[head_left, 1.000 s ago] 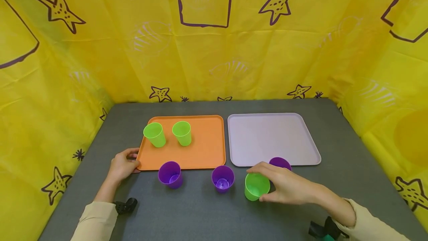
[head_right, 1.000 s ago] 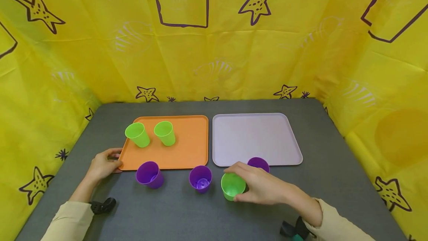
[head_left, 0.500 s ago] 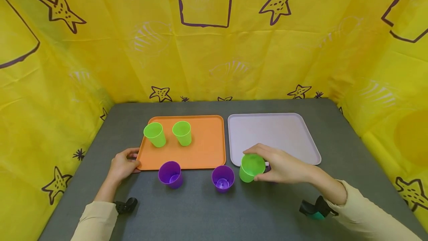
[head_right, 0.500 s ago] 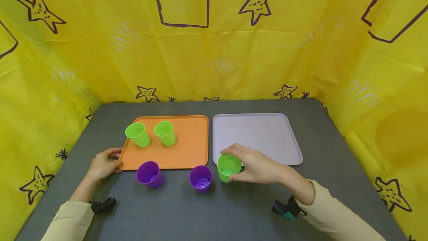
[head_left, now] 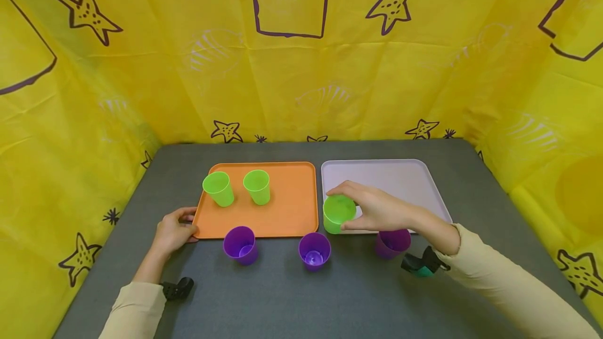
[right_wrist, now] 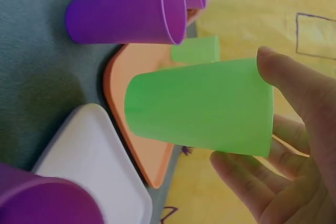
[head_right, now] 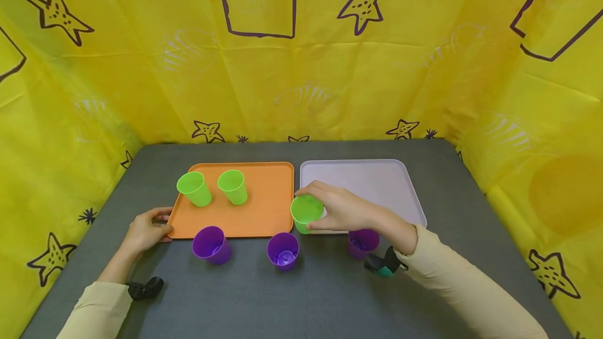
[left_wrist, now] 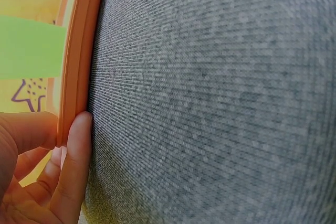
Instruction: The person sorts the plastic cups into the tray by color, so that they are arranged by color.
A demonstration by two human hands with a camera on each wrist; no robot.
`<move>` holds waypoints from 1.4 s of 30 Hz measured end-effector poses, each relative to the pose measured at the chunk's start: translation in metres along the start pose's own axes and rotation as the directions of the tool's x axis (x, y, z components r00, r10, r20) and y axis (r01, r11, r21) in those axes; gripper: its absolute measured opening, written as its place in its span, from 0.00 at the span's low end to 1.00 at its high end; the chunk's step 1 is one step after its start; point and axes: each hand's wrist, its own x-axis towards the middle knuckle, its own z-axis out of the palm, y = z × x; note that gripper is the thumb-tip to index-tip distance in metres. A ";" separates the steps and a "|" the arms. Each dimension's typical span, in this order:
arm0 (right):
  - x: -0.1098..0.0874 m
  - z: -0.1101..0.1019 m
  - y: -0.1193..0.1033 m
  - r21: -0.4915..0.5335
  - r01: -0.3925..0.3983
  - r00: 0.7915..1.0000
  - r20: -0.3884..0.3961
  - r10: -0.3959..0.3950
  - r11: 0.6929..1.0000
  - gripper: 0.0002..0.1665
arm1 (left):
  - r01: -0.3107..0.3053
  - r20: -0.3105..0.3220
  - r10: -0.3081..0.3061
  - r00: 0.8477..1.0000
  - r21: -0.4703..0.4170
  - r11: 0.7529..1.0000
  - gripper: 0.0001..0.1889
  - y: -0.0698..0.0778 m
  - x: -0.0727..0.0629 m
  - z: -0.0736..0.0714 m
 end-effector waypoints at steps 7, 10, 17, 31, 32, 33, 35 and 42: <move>0.024 0.000 0.006 -0.003 0.016 1.000 -0.002 -0.016 1.000 0.36 | 0.002 0.003 -0.002 1.000 -0.006 1.000 0.28 0.001 0.000 0.000; 0.034 0.001 0.008 0.007 0.000 1.000 0.008 -0.001 1.000 0.36 | 0.006 0.006 -0.006 1.000 -0.003 1.000 0.29 0.001 -0.001 0.000; 0.055 0.007 0.015 0.002 -0.029 0.999 0.023 0.029 1.000 0.36 | 0.012 0.008 -0.012 1.000 -0.005 1.000 0.29 0.003 -0.002 0.000; 0.088 0.024 0.030 0.026 -0.082 0.995 0.059 0.080 0.996 0.36 | 0.010 0.005 -0.010 1.000 0.005 1.000 0.28 0.003 -0.002 0.000; 0.090 0.025 0.031 0.033 -0.089 0.995 0.059 0.087 0.996 0.36 | 0.011 0.005 -0.011 1.000 0.005 1.000 0.28 0.002 -0.002 0.000; 0.092 0.026 0.032 0.044 -0.092 0.994 0.058 0.090 0.995 0.37 | 0.012 0.005 -0.012 1.000 0.006 1.000 0.28 0.002 -0.001 0.000; 0.096 0.029 0.034 0.057 -0.108 0.993 0.060 0.105 0.992 0.37 | 0.012 0.004 -0.012 1.000 0.009 1.000 0.28 0.002 -0.001 0.000; 0.107 0.038 0.042 0.063 -0.144 0.988 0.061 0.140 0.988 0.37 | 0.011 0.004 -0.011 1.000 0.013 1.000 0.29 0.002 -0.001 0.000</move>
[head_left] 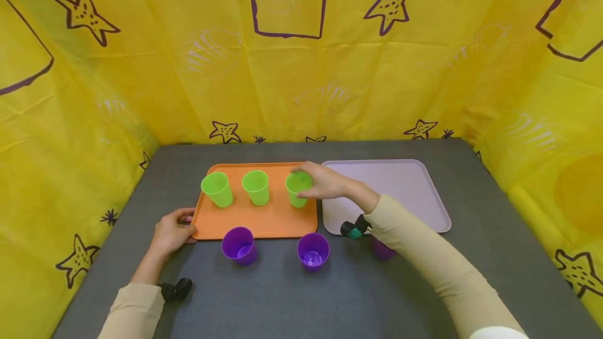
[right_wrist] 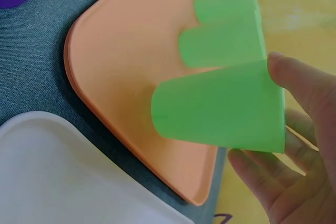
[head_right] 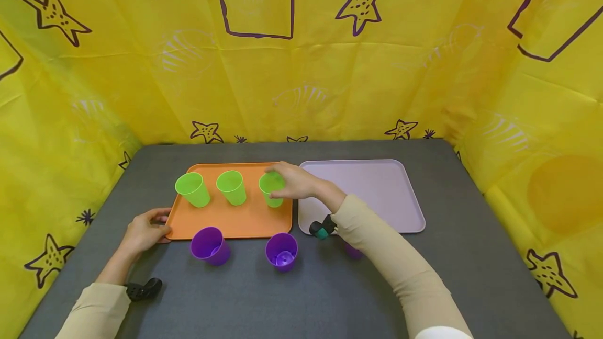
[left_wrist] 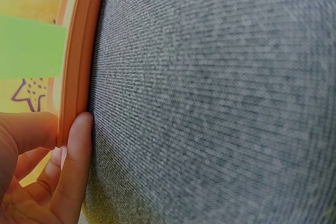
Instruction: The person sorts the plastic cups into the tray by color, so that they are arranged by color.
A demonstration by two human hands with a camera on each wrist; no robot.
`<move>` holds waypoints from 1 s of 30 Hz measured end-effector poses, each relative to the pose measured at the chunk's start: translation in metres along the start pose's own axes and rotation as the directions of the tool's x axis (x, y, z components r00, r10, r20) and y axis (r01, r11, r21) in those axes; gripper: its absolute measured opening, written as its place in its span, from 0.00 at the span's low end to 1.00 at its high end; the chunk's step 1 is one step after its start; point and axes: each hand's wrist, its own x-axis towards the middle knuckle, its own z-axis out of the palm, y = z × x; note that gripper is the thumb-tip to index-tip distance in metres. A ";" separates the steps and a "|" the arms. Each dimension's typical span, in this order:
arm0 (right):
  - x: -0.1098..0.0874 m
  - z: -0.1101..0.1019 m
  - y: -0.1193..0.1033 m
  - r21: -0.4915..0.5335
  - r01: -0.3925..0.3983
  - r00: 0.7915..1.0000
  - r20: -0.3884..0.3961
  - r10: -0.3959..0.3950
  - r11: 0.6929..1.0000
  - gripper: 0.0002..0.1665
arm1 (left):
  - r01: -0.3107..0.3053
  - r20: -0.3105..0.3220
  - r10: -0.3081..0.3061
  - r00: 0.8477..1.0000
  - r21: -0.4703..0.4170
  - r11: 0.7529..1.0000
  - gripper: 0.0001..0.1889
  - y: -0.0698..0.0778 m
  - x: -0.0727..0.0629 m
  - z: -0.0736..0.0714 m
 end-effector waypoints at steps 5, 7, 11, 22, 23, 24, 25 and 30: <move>0.007 0.005 0.004 -0.007 -0.015 1.000 0.005 0.015 1.000 0.37 | -0.003 0.003 0.003 1.000 -0.015 1.000 0.29 0.001 0.000 0.000; 0.010 0.007 0.006 -0.013 -0.022 1.000 0.007 0.022 1.000 0.38 | -0.006 0.003 0.006 1.000 -0.017 1.000 0.29 0.001 0.000 0.000; 0.013 0.008 0.008 -0.013 -0.031 1.000 0.006 0.031 0.999 0.38 | -0.007 0.003 0.007 1.000 -0.015 1.000 0.29 0.001 0.000 -0.001; 0.018 0.010 0.007 -0.011 -0.047 0.999 0.011 0.048 0.999 0.38 | -0.002 0.004 0.002 1.000 -0.022 1.000 0.29 0.001 0.000 0.000; 0.018 0.010 0.007 -0.014 -0.046 0.999 0.012 0.046 0.999 0.38 | -0.003 0.005 0.003 1.000 -0.023 1.000 0.29 0.000 0.000 0.000; 0.018 0.010 0.007 -0.014 -0.045 0.999 0.013 0.045 0.999 0.38 | -0.003 0.005 0.003 1.000 -0.023 1.000 0.29 0.000 0.000 0.000; 0.018 0.010 0.006 -0.015 -0.044 0.999 0.013 0.044 0.999 0.38 | -0.004 0.005 0.004 1.000 -0.023 1.000 0.29 0.000 0.000 0.000; 0.019 0.010 0.005 -0.013 -0.048 0.999 0.024 0.048 0.999 0.38 | -0.006 0.004 0.007 1.000 -0.026 1.000 0.29 -0.001 0.001 0.000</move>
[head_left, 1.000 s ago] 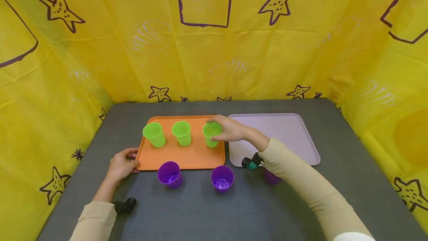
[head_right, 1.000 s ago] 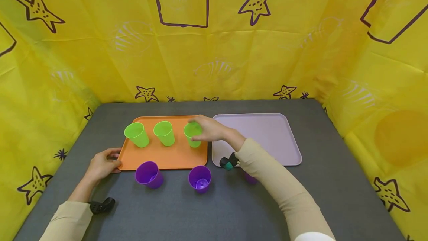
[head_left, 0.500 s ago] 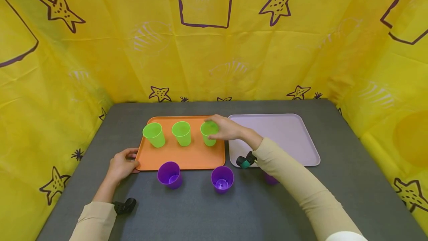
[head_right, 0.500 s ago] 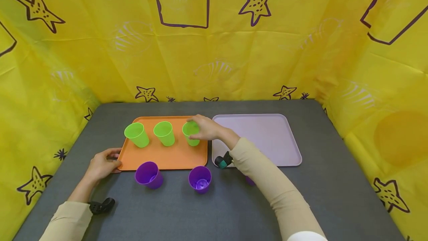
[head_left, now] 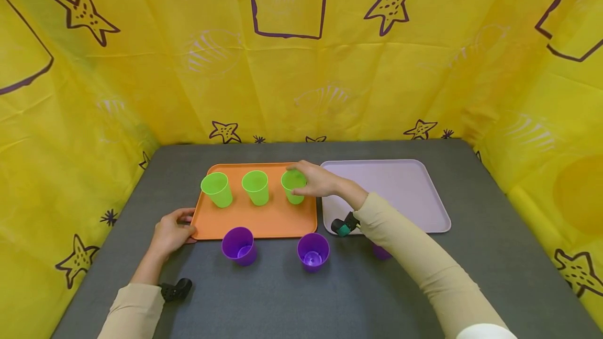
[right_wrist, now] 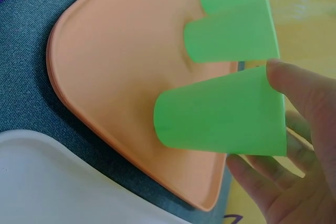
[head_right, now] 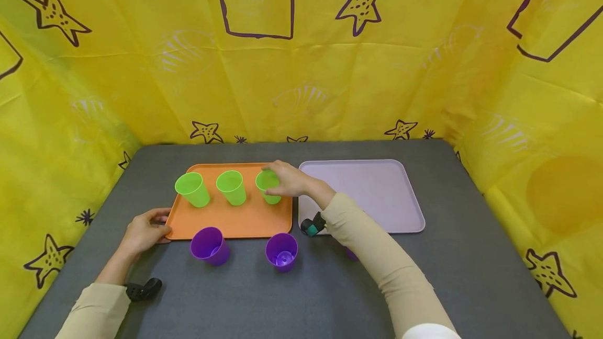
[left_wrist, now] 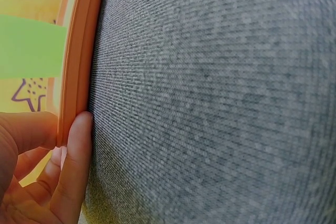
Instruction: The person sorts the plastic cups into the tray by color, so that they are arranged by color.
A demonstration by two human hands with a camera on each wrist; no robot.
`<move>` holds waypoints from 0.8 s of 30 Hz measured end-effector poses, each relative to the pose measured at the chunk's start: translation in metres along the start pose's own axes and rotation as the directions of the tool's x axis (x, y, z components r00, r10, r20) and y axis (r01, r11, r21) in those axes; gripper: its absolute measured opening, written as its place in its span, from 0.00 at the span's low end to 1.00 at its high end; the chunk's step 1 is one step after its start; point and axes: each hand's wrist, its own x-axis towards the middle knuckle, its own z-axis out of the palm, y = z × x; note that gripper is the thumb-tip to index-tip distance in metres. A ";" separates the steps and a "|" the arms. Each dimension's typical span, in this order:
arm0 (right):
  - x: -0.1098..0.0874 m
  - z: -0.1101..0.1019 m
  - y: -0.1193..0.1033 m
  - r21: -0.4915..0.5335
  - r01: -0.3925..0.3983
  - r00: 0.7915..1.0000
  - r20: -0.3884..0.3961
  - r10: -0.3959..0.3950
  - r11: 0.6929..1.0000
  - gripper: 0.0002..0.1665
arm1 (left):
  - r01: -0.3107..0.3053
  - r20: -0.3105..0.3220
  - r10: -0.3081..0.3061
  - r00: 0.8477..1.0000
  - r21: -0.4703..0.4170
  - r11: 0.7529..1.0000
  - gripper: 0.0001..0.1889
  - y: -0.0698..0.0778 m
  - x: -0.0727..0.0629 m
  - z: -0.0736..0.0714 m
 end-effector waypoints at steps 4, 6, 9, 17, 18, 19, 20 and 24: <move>-0.001 -0.001 -0.001 0.004 0.004 1.000 0.020 -0.004 1.000 0.40 | 0.002 -0.001 -0.002 1.000 0.000 1.000 0.29 0.000 0.000 0.000; -0.001 -0.002 -0.002 0.001 0.011 0.999 0.031 -0.011 1.000 0.42 | 0.002 0.000 -0.002 1.000 0.000 1.000 0.29 0.000 0.000 0.000; -0.003 -0.005 -0.003 0.005 0.022 0.999 0.037 -0.022 1.000 0.43 | -0.001 0.001 0.001 1.000 0.000 1.000 0.29 0.001 0.000 0.000; -0.014 -0.022 -0.009 0.005 0.043 0.999 0.013 -0.043 0.999 0.40 | -0.008 -0.001 0.008 1.000 -0.008 1.000 0.29 0.001 0.000 0.000; -0.017 -0.025 -0.009 0.002 0.048 0.999 0.009 -0.048 0.999 0.40 | -0.013 -0.001 0.013 1.000 -0.009 1.000 0.29 0.001 0.000 0.000; -0.019 -0.027 -0.009 -0.006 0.053 0.999 0.004 -0.053 0.999 0.40 | -0.017 -0.003 0.017 1.000 -0.010 1.000 0.29 0.001 0.000 0.000; -0.021 -0.029 -0.009 -0.015 0.057 0.998 -0.001 -0.057 0.998 0.40 | -0.022 -0.004 0.022 1.000 -0.012 1.000 0.29 0.000 0.001 0.000; -0.032 -0.039 -0.009 -0.044 0.075 0.997 -0.024 -0.076 0.996 0.38 | -0.029 -0.006 0.029 1.000 -0.014 0.999 0.28 0.000 0.001 0.000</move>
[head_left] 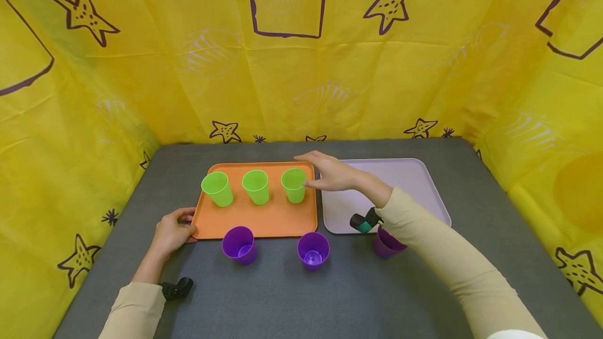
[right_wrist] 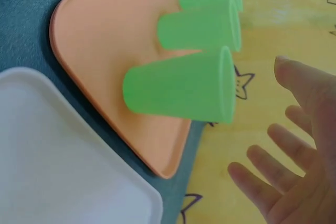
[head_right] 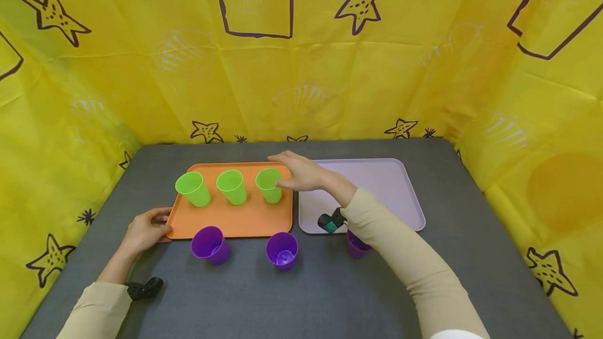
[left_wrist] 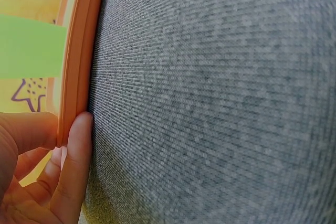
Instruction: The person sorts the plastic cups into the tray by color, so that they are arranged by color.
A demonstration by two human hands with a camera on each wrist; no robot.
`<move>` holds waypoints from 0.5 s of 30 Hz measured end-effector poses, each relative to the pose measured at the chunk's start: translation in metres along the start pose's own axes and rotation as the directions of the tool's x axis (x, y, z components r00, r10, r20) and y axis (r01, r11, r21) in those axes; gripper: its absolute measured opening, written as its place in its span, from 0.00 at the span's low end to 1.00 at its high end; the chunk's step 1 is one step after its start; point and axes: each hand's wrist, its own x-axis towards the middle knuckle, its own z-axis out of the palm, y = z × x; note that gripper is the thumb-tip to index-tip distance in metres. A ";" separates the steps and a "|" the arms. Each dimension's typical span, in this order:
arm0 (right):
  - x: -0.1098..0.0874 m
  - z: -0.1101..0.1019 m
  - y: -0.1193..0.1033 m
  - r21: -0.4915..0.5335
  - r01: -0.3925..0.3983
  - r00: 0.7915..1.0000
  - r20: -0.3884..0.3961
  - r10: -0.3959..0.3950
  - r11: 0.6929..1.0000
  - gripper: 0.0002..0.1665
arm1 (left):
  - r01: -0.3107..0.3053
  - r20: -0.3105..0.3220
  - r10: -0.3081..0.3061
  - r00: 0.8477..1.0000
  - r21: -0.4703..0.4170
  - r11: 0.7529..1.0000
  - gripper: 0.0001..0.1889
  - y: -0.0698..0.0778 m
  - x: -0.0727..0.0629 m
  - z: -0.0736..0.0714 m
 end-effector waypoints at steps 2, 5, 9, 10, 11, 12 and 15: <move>-0.006 -0.006 0.000 0.009 0.009 1.000 -0.014 -0.008 1.000 0.37 | 0.003 0.001 -0.003 1.000 0.000 1.000 0.28 0.000 0.000 0.000; -0.016 -0.014 0.000 0.035 0.010 0.999 -0.031 -0.009 0.999 0.36 | 0.007 0.001 -0.007 1.000 0.003 1.000 0.29 0.000 0.000 0.000; -0.029 -0.024 0.003 0.069 0.011 0.998 -0.062 -0.007 0.998 0.34 | 0.015 -0.001 -0.014 1.000 0.009 1.000 0.29 0.001 0.000 0.000; -0.033 -0.026 0.004 0.073 0.015 0.997 -0.073 -0.010 0.997 0.34 | 0.015 -0.001 -0.015 1.000 0.011 1.000 0.29 0.001 -0.001 0.000; -0.037 -0.029 0.005 0.078 0.016 0.996 -0.084 -0.010 0.997 0.34 | 0.016 -0.001 -0.016 1.000 0.012 1.000 0.29 0.001 -0.001 0.000; -0.041 -0.031 0.007 0.087 0.019 0.995 -0.095 -0.011 0.996 0.33 | 0.017 0.000 -0.017 1.000 0.014 1.000 0.29 0.002 -0.001 0.000; -0.054 -0.037 0.011 0.087 0.019 0.991 -0.135 -0.007 0.996 0.33 | 0.017 0.002 -0.017 1.000 0.016 1.000 0.29 0.002 -0.001 0.001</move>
